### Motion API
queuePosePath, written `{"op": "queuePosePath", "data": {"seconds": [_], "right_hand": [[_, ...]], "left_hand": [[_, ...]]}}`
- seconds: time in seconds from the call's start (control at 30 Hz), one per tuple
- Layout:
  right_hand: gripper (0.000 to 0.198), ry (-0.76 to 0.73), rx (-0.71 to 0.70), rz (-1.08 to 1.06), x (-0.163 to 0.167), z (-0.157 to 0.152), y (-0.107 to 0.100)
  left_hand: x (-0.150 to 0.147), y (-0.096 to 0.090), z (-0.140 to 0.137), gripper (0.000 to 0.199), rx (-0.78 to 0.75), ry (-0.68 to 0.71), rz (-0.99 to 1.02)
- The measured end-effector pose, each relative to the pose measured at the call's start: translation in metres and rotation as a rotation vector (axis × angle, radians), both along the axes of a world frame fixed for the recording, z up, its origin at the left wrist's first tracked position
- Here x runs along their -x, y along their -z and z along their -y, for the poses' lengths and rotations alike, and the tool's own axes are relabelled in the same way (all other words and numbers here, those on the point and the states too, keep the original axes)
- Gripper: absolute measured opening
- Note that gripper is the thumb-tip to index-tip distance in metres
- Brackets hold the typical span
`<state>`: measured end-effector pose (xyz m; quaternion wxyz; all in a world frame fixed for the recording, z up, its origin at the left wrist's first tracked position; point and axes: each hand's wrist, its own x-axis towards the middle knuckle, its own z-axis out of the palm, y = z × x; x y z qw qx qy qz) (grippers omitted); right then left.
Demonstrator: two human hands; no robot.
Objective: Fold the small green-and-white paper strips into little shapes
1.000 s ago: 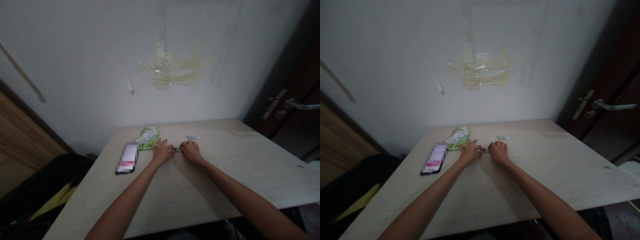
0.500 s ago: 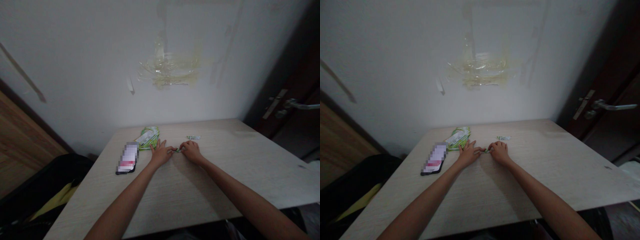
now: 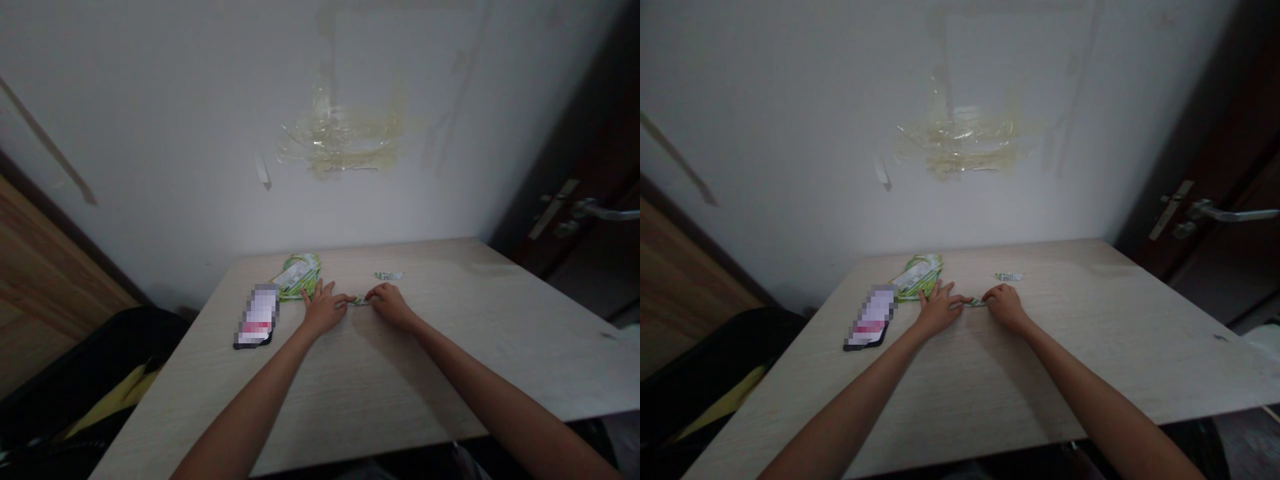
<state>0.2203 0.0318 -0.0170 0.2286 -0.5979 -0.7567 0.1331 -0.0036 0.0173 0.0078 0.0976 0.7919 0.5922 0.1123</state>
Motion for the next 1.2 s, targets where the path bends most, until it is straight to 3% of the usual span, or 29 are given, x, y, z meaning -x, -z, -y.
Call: {"op": "queuePosePath", "data": {"seconds": [0.17, 0.43, 0.7, 0.97, 1.2], "right_hand": [[0.026, -0.001, -0.012, -0.052, -0.006, -0.006, 0.002], [0.022, 0.111, -0.039, 0.046, 0.006, 0.004, -0.003], [0.021, 0.047, -0.024, 0.066, 0.008, 0.009, -0.010], [0.020, -0.119, -0.127, -0.004, 0.003, 0.011, -0.008], [0.018, -0.131, -0.171, -0.044, 0.005, 0.012, -0.008]], "left_hand": [[-0.001, 0.001, 0.001, 0.033, -0.020, 0.002, 0.024], [-0.005, -0.002, 0.006, 0.032, -0.066, 0.004, 0.063], [-0.009, -0.004, 0.007, 0.029, -0.065, -0.001, 0.090], [-0.008, 0.002, 0.007, 0.021, -0.148, 0.013, 0.121], [-0.010, -0.002, 0.008, 0.019, -0.120, 0.040, 0.161]]}}
